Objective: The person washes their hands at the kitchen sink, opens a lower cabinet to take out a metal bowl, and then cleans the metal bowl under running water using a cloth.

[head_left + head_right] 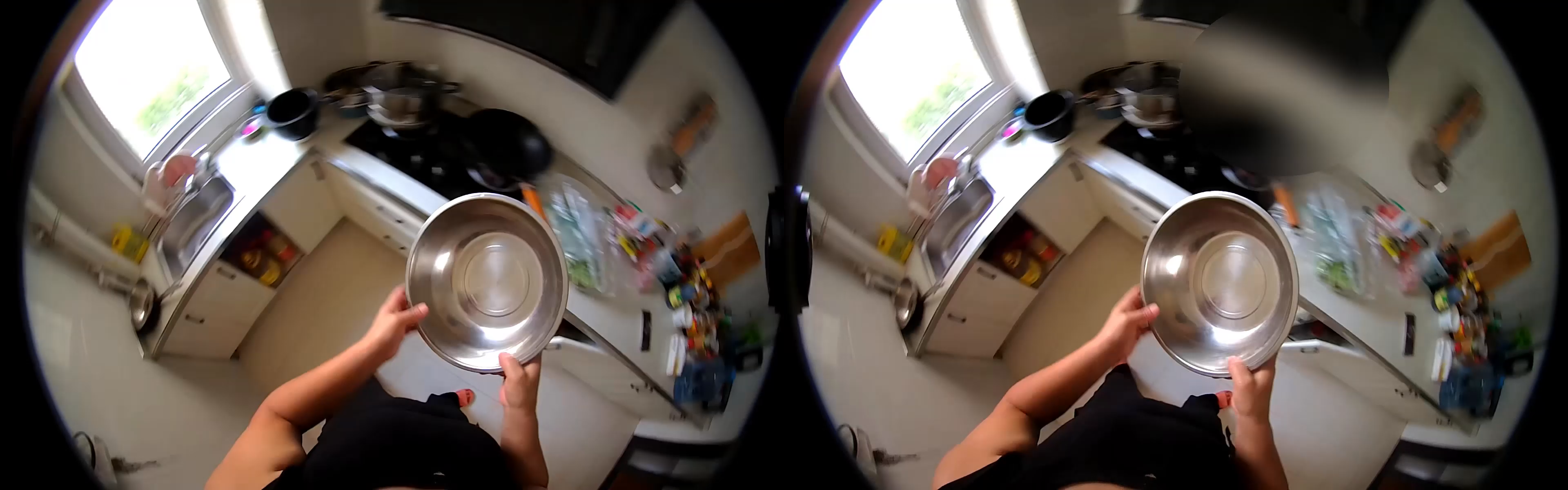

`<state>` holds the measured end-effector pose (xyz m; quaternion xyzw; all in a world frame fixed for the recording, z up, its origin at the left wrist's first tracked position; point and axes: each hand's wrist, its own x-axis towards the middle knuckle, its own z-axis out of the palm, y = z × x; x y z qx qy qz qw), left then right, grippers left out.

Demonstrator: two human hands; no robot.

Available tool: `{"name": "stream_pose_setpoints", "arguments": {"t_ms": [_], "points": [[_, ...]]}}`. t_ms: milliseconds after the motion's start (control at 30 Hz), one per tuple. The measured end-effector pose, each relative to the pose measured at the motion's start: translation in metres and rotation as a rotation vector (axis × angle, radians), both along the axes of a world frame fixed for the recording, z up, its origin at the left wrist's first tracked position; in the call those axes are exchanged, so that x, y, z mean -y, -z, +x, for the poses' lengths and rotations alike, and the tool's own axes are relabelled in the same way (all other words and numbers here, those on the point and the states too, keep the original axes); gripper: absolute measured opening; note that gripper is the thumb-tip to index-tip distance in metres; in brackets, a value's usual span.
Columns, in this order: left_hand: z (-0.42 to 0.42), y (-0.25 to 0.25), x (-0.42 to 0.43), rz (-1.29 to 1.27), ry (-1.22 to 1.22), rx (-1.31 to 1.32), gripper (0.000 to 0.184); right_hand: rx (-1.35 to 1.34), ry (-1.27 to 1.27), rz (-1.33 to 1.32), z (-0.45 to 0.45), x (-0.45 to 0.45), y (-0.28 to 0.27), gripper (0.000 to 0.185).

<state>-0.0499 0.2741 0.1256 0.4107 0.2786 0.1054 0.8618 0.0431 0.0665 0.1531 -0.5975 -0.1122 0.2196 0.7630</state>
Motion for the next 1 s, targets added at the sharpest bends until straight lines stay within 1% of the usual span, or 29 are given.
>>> {"name": "stream_pose_setpoints", "arguments": {"t_ms": [33, 67, 100, 167, 200, 267, 300, 367, 400, 433, 500, 567, 633, 667, 733, 800, 933, 1000], "points": [[-0.023, 0.005, -0.040, 0.163, -0.160, 0.075, 0.062, -0.009, -0.056, -0.005, -0.010, -0.032, -0.002, 0.063], [-0.049, 0.007, -0.081, 0.220, -0.213, 0.069, 0.064, 0.025, -0.112, 0.017, -0.022, -0.065, -0.005, 0.064], [-0.074, 0.006, -0.116, 0.278, -0.272, 0.164, 0.060, 0.052, -0.170, 0.035, -0.037, -0.096, -0.006, 0.064], [-0.127, -0.010, -0.166, 0.584, -0.392, 0.006, 0.051, -0.109, -0.364, -0.032, -0.061, -0.149, -0.013, 0.066], [-0.155, -0.014, -0.187, 0.583, -0.441, -0.024, 0.051, -0.110, -0.438, -0.036, -0.078, -0.178, -0.023, 0.066], [-0.199, -0.021, -0.217, 0.647, -0.624, -0.136, 0.040, -0.133, -0.546, -0.041, -0.105, -0.223, -0.040, 0.067], [-0.218, -0.024, -0.228, 0.648, -0.652, -0.163, 0.040, -0.015, -0.643, -0.055, -0.117, -0.245, -0.046, 0.066], [-0.247, -0.032, -0.242, 0.661, -0.893, -0.243, 0.027, 0.205, -0.792, -0.077, -0.135, -0.281, -0.060, 0.066], [-0.258, -0.036, -0.250, 0.669, -0.981, -0.261, 0.014, 0.253, -0.835, -0.080, -0.145, -0.297, -0.065, 0.068], [-0.271, -0.035, -0.261, 0.665, -1.018, -0.282, 0.014, 0.301, -0.880, -0.081, -0.156, -0.315, -0.068, 0.071], [-0.293, -0.032, -0.279, 0.717, -1.190, -0.425, 0.003, 0.301, -0.970, -0.080, -0.170, -0.348, -0.071, 0.073], [-0.309, -0.030, -0.299, 0.702, -1.279, -0.463, 0.004, 0.299, -1.055, -0.079, -0.178, -0.382, -0.069, 0.075], [-0.322, -0.025, -0.321, 0.691, -1.359, -0.497, 0.007, 0.162, -1.127, -0.103, -0.181, -0.420, -0.064, 0.076], [-0.325, -0.023, -0.333, 0.708, -1.396, -0.545, 0.006, 0.157, -1.158, -0.095, -0.180, -0.440, -0.064, 0.076], [-0.328, -0.016, -0.361, 0.727, -1.448, -0.607, 0.005, 0.122, -1.262, -0.170, -0.176, -0.485, -0.063, 0.075], [-0.325, -0.010, -0.390, 0.758, -1.501, -0.626, 0.005, 0.126, -1.299, -0.144, -0.167, -0.534, -0.052, 0.075], [-0.314, -0.013, -0.451, 0.740, -1.527, -0.733, 0.005, 0.091, -1.350, -0.111, -0.151, -0.624, -0.043, 0.071], [-0.315, -0.016, -0.480, 0.717, -1.515, -0.816, 0.005, 0.077, -1.410, -0.156, -0.143, -0.662, -0.032, 0.070]]}}
